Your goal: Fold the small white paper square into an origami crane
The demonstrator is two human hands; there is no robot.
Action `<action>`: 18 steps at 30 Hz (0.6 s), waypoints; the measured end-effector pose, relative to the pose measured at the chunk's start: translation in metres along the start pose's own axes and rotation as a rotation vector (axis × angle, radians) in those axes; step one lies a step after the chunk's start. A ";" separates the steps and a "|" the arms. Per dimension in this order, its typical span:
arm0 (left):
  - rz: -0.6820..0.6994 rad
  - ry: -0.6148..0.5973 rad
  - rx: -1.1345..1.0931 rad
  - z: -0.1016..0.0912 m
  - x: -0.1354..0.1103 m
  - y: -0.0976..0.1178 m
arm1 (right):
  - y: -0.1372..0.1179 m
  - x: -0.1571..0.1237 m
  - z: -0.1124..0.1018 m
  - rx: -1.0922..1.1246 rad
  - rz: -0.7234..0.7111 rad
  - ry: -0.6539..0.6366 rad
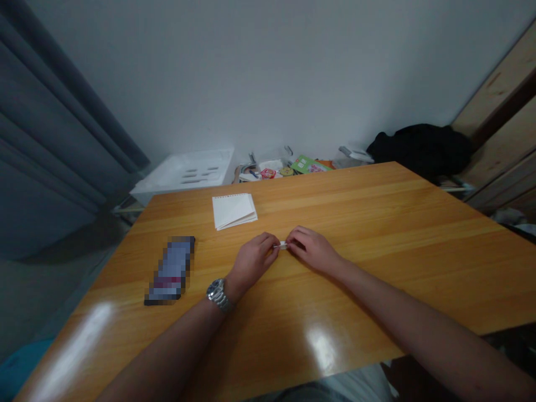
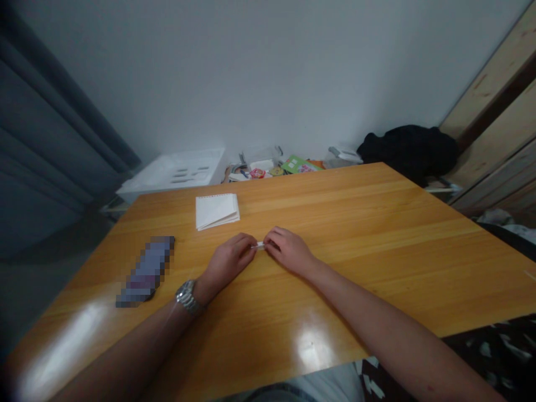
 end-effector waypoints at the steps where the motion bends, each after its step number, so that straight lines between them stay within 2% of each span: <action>1: 0.000 -0.001 0.017 0.000 0.001 0.000 | 0.000 0.000 0.001 -0.004 -0.002 0.001; 9: -0.012 -0.031 0.067 -0.001 0.003 0.000 | 0.002 0.000 0.004 -0.008 -0.012 -0.004; 18: 0.042 -0.065 0.103 0.003 0.003 -0.002 | 0.004 -0.001 0.006 -0.047 -0.067 -0.026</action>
Point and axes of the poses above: each hand's wrist, its own x-axis towards the middle knuckle, its own z-axis out of the palm, y = z × x, the point moved 4 cm from there along x, towards the middle knuckle, and after that the axes turned 13 degrees about y, right-handed, at the moved point
